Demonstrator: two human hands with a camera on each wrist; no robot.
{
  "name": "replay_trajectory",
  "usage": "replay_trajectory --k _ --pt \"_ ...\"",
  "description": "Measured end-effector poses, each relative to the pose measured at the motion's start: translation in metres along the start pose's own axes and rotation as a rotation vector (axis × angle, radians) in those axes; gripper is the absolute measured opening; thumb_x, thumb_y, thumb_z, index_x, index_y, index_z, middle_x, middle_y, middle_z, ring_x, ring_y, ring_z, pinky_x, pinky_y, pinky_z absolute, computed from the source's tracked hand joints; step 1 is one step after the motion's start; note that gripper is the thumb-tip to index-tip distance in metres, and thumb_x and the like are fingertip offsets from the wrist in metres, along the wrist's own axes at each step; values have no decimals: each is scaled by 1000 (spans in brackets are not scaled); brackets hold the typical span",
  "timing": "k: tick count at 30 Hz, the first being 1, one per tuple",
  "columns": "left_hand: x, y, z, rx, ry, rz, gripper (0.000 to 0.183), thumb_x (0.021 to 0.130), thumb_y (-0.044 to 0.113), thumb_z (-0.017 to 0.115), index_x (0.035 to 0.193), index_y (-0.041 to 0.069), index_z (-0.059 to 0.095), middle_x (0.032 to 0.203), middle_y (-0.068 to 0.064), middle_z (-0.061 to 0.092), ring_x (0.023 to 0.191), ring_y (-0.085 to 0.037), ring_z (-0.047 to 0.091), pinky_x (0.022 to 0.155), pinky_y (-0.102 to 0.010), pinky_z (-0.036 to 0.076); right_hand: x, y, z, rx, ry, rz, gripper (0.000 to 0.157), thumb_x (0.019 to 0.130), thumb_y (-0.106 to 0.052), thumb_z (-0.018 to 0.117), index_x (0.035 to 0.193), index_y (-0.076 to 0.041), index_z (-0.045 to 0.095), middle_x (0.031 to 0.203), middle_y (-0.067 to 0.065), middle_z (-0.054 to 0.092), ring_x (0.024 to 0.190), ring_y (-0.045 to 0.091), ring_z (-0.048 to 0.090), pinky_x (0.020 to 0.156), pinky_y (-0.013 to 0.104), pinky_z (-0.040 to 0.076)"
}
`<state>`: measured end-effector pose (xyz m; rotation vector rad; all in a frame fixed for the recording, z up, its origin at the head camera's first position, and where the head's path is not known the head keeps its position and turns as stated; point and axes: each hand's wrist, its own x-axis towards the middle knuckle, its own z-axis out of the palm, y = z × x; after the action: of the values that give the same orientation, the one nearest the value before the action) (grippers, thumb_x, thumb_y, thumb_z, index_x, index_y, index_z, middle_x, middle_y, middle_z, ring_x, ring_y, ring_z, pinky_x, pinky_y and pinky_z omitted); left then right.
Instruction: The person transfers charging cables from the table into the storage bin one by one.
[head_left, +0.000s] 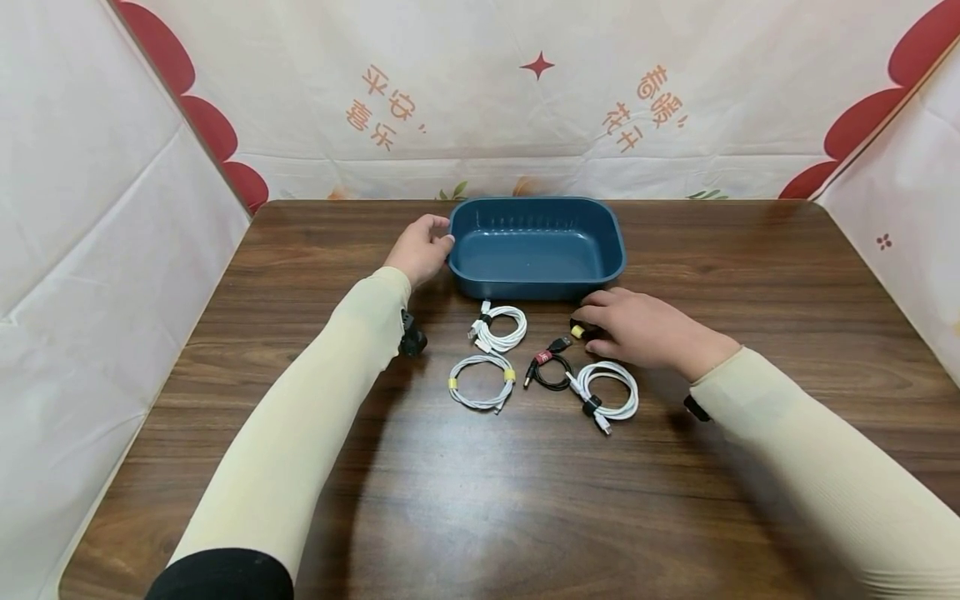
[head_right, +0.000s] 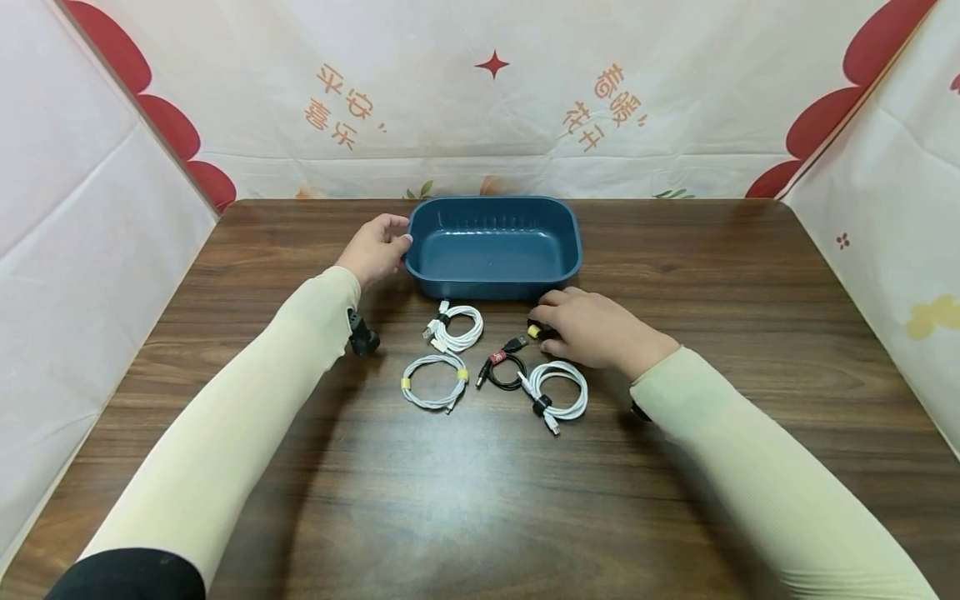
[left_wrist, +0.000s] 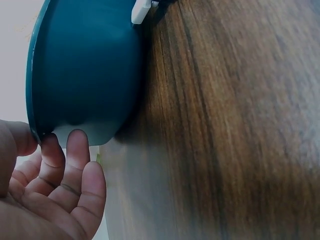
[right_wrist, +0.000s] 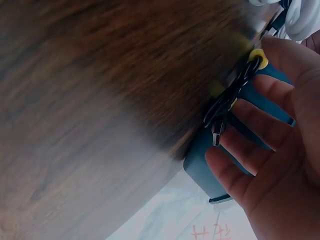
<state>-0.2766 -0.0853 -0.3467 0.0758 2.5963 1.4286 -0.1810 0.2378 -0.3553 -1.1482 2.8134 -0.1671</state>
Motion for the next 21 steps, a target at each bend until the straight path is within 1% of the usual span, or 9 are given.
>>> replay_trajectory --k 5,7,12,14,21 --pt "0 0 0 -1 -1 -1 41 106 21 48 145 8 44 108 -14 60 99 -33 65 84 -37 49 0 -1 1 2 8 10 32 89 -15 75 118 -6 67 108 8 59 97 27 58 82 46 50" --pt "0 0 0 0 -1 -2 41 106 21 48 145 8 44 108 -14 60 99 -33 65 85 -38 50 1 -1 1 8 5 13 33 88 -14 76 118 -6 66 107 8 59 94 26 58 80 45 50" --pt "0 -1 0 1 1 -1 42 106 22 48 146 9 44 108 -14 60 99 -33 65 85 -38 49 2 -1 0 23 -14 19 42 88 -11 75 128 -5 64 118 12 61 103 29 60 85 47 50" --pt "0 -1 0 2 4 2 42 106 21 48 146 9 44 108 -14 60 99 -33 65 84 -38 49 3 -1 0 20 -19 19 44 88 -10 75 130 -6 64 120 13 61 106 30 60 86 48 50" --pt "0 0 1 11 6 4 42 106 21 48 146 8 44 107 -14 59 98 -32 66 84 -38 49 1 -2 0 5 -16 18 39 87 -6 74 126 -6 66 114 12 61 101 28 60 83 46 51"
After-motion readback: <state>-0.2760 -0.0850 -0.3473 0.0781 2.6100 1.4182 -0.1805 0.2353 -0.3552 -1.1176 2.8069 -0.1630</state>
